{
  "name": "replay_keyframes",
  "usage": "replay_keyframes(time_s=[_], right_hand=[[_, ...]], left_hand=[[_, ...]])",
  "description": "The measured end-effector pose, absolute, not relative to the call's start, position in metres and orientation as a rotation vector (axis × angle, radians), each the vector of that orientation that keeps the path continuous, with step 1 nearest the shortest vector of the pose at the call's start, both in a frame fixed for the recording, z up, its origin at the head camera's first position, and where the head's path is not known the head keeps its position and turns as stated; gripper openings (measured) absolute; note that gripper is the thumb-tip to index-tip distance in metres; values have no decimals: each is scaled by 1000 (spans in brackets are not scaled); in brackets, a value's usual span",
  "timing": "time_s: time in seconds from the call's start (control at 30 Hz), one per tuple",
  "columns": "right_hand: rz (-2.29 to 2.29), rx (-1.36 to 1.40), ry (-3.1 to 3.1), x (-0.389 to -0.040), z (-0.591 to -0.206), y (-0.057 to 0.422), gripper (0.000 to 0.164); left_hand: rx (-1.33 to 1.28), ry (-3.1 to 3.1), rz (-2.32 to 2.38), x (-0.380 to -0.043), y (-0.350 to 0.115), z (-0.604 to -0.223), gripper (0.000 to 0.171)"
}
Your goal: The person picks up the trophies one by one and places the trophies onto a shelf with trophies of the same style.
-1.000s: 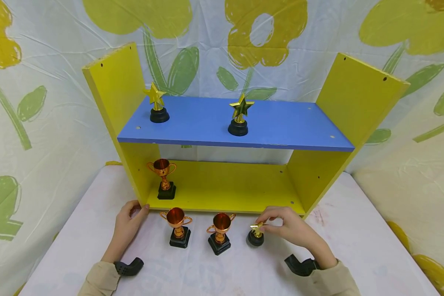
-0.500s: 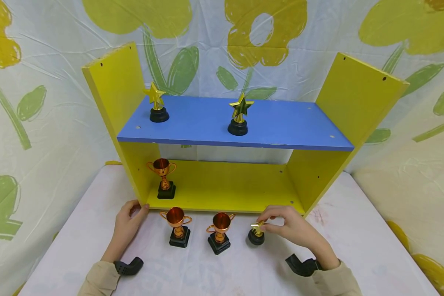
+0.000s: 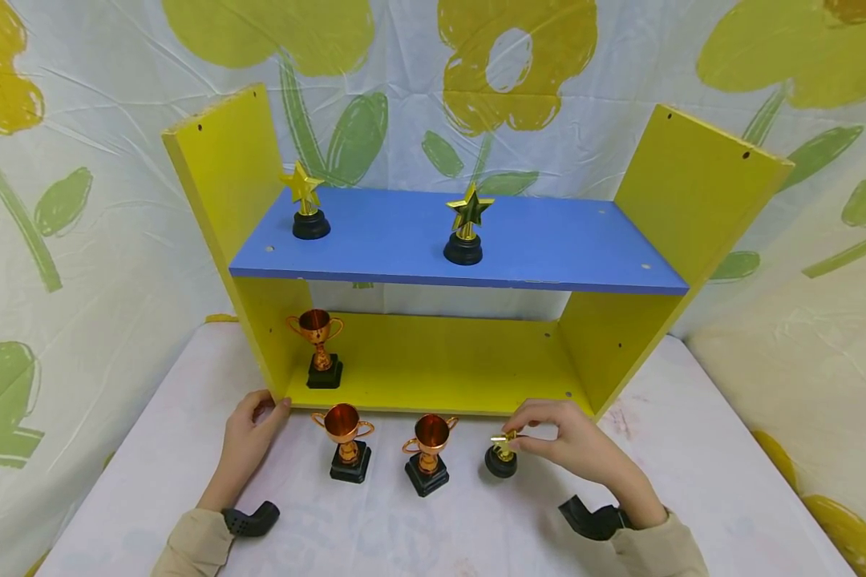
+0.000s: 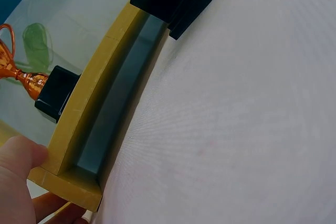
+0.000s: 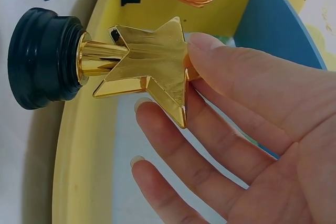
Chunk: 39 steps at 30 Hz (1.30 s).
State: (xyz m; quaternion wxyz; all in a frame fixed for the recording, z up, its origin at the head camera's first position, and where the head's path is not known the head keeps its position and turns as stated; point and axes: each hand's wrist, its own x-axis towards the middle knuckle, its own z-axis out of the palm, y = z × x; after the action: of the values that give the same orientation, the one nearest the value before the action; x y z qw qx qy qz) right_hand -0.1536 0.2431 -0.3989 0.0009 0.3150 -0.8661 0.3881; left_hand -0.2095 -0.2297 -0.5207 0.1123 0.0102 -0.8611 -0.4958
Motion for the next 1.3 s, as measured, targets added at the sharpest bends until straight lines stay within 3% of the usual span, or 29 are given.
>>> replay_keyframes(time_s=[1.3], right_hand=[[1211, 1019, -2664, -147, -391, 242, 13]], left_hand=[[38, -2534, -1449, -210, -230, -522, 43]])
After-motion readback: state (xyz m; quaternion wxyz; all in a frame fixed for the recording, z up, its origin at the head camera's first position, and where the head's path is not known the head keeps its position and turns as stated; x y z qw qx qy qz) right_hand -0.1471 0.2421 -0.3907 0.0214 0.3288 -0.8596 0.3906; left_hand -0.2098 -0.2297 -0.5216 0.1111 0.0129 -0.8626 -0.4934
